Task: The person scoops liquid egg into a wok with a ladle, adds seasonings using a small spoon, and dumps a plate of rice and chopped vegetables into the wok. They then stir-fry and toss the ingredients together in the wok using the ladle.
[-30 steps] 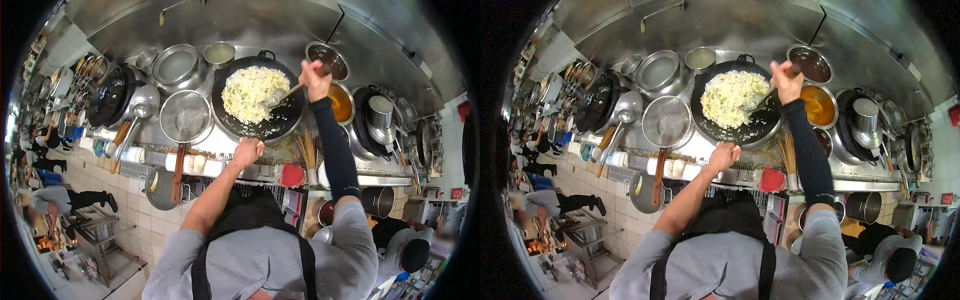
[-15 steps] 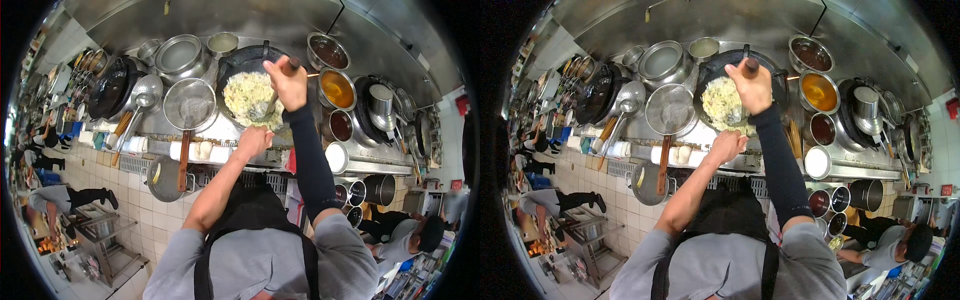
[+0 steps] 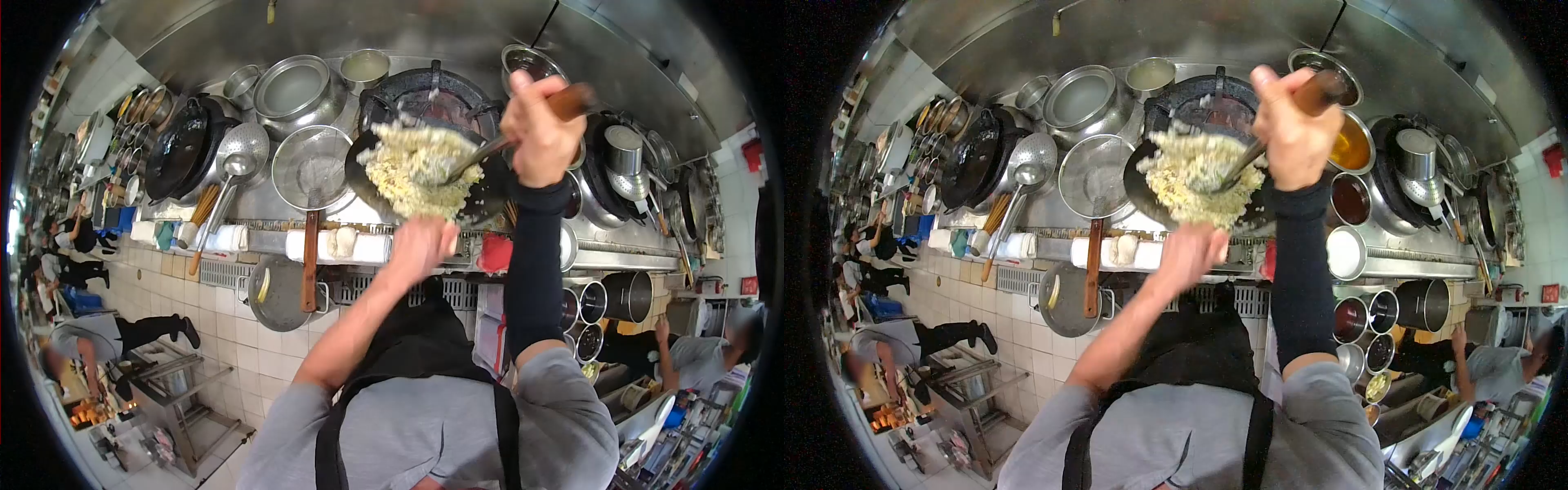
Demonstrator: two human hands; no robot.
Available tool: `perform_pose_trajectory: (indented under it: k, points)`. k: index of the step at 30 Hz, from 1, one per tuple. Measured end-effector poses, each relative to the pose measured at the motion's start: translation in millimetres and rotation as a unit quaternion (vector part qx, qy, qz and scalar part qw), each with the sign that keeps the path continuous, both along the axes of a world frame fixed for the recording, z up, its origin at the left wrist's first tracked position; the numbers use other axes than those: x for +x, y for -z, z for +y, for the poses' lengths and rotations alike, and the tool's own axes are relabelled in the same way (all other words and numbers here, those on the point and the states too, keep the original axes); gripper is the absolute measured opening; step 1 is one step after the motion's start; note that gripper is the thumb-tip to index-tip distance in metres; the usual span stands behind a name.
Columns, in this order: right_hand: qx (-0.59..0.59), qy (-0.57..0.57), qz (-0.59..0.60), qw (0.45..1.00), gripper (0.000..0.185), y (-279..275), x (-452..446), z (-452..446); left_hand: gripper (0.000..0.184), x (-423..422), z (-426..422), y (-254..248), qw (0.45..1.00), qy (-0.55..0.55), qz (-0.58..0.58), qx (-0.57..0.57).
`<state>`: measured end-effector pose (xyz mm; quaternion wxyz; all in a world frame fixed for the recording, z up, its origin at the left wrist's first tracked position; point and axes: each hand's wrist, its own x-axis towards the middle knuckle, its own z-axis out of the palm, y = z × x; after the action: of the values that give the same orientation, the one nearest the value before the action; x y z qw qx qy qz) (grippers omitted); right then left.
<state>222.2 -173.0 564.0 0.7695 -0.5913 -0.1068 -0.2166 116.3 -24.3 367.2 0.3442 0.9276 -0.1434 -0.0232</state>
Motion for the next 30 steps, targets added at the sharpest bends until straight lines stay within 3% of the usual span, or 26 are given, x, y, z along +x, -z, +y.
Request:
perform_pose_trajectory:
  k: [2, 4, 6, 8, 10, 11, 12, 15, 17, 19, 21, 22, 23, 24, 25, 26, 27, 28, 29, 30]
  points:
    - [-0.012, -0.001, 0.032, 0.999, 0.027, 60, 15, 12, 0.034, 36, -2, 16, 0.999, 0.000, -0.051, 0.009]
    - [-0.001, 0.026, 0.009, 1.000, 0.026, 103, 44, 17, 0.034, 14, -14, 94, 0.999, -0.013, -0.044, 0.017]
    - [0.015, 0.073, -0.032, 0.997, 0.026, 107, 61, 3, 0.035, -17, -12, 126, 0.999, 0.003, -0.028, 0.033]
    - [0.064, 0.058, -0.048, 0.995, 0.028, 69, 55, -18, 0.037, -56, -1, 131, 0.997, 0.056, 0.029, 0.052]
    - [0.102, 0.024, -0.054, 0.993, 0.031, 31, 42, -28, 0.036, -66, 3, 106, 0.992, 0.078, 0.070, 0.077]
    - [0.101, -0.001, -0.054, 0.993, 0.032, 18, 29, -29, 0.034, -57, 3, 76, 0.998, 0.057, -0.011, 0.005]
    - [0.096, 0.000, -0.048, 0.994, 0.032, 9, 16, -28, 0.033, -34, 4, 42, 0.999, 0.044, -0.016, 0.011]
    - [0.085, 0.007, -0.004, 0.996, 0.028, 28, 12, -20, 0.033, 40, 4, -6, 1.000, 0.019, -0.023, -0.008]
    - [0.019, 0.062, 0.043, 0.997, 0.025, 84, 40, -5, 0.035, 41, -4, 37, 0.999, 0.018, -0.003, 0.028]
    - [0.093, 0.051, -0.050, 0.993, 0.022, 138, 57, -18, 0.038, 15, -18, 102, 0.997, 0.045, -0.060, 0.028]
    - [0.096, 0.077, -0.098, 0.987, 0.015, 136, 33, -41, 0.039, -9, -15, 150, 0.999, 0.025, -0.013, 0.015]
    - [0.055, 0.066, -0.111, 0.990, 0.011, 138, 9, -56, 0.040, -21, -6, 138, 0.998, 0.057, -0.007, 0.035]
    - [-0.178, 0.112, -0.025, 0.977, 0.002, 128, -26, -72, 0.039, -26, 3, 126, 0.997, 0.060, 0.005, 0.050]
    - [-0.305, 0.078, -0.041, 0.948, 0.019, 158, -48, -98, 0.037, -17, 8, 99, 0.998, 0.044, 0.000, 0.045]
    - [-0.275, -0.063, 0.016, 0.959, 0.048, 180, -81, -115, 0.035, -8, 10, 79, 0.999, 0.025, -0.001, 0.037]
    - [0.066, -0.232, 0.223, 0.945, 0.074, 172, -121, -100, 0.035, 12, 11, 74, 0.999, 0.029, -0.010, 0.031]
    - [0.244, -0.341, 0.274, 0.865, 0.080, 190, -134, -106, 0.034, 34, 12, 71, 0.999, 0.033, -0.019, 0.025]
    - [0.326, -0.298, 0.340, 0.830, 0.071, 200, -130, -99, 0.034, 49, 9, 88, 0.997, 0.028, -0.069, 0.018]
    - [0.406, -0.252, 0.397, 0.784, 0.062, 212, -117, -91, 0.034, 61, 9, 74, 0.999, 0.031, -0.029, 0.028]
    - [0.492, -0.337, 0.399, 0.697, 0.050, 259, -86, -101, 0.034, 74, 5, 83, 0.998, 0.041, -0.015, 0.043]
